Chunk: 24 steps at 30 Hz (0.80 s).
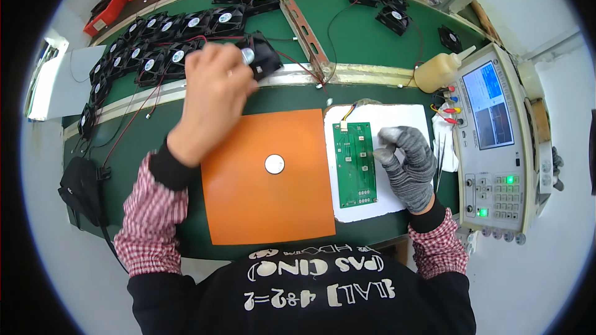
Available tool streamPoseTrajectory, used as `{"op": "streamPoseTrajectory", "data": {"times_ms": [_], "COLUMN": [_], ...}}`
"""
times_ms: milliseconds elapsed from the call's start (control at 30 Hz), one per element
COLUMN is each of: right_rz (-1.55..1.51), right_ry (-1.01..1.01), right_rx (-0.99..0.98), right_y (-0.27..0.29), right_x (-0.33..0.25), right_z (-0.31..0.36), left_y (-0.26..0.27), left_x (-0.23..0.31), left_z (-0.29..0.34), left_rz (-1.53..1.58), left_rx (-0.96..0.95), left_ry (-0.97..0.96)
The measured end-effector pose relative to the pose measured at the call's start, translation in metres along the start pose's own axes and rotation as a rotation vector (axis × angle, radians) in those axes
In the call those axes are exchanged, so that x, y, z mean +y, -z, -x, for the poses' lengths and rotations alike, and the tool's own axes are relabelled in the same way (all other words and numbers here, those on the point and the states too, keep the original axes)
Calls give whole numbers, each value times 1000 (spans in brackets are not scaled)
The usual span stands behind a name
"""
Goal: The person repeatedly picks up small black cooling fans from a tray, connects them to a green circuit board using red and black wires, and places them back on the tray. This process is repeated for multiple fans in a continuous loop.
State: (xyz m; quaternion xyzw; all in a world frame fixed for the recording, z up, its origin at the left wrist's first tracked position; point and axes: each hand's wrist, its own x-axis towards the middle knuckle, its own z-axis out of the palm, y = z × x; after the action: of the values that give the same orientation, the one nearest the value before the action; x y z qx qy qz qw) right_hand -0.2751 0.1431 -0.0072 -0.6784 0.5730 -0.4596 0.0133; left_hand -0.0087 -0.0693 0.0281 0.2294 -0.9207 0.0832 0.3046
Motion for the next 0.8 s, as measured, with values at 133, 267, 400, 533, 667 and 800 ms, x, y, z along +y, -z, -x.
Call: {"op": "streamPoseTrajectory", "data": {"times_ms": [133,267,400,533,667,800], "right_rz": [20,-88,-155,-14,-21,153], "right_ry": [169,217,128,121,262,321], "right_rx": [-90,-166,-260,-328,-235,-306], "right_y": [1,-11,-15,-11,-10,-1], "right_x": [-28,-44,-46,-40,-36,-45], "right_z": [-15,-19,-21,-17,-22,-15], "left_y": [36,50,51,48,47,59], "left_x": [48,85,90,87,76,28], "left_z": [33,55,65,66,67,84], "left_rz": [187,274,357,328,264,73], "left_rx": [32,191,216,244,173,-9], "left_ry": [-177,-477,-454,-456,-491,-384]}}
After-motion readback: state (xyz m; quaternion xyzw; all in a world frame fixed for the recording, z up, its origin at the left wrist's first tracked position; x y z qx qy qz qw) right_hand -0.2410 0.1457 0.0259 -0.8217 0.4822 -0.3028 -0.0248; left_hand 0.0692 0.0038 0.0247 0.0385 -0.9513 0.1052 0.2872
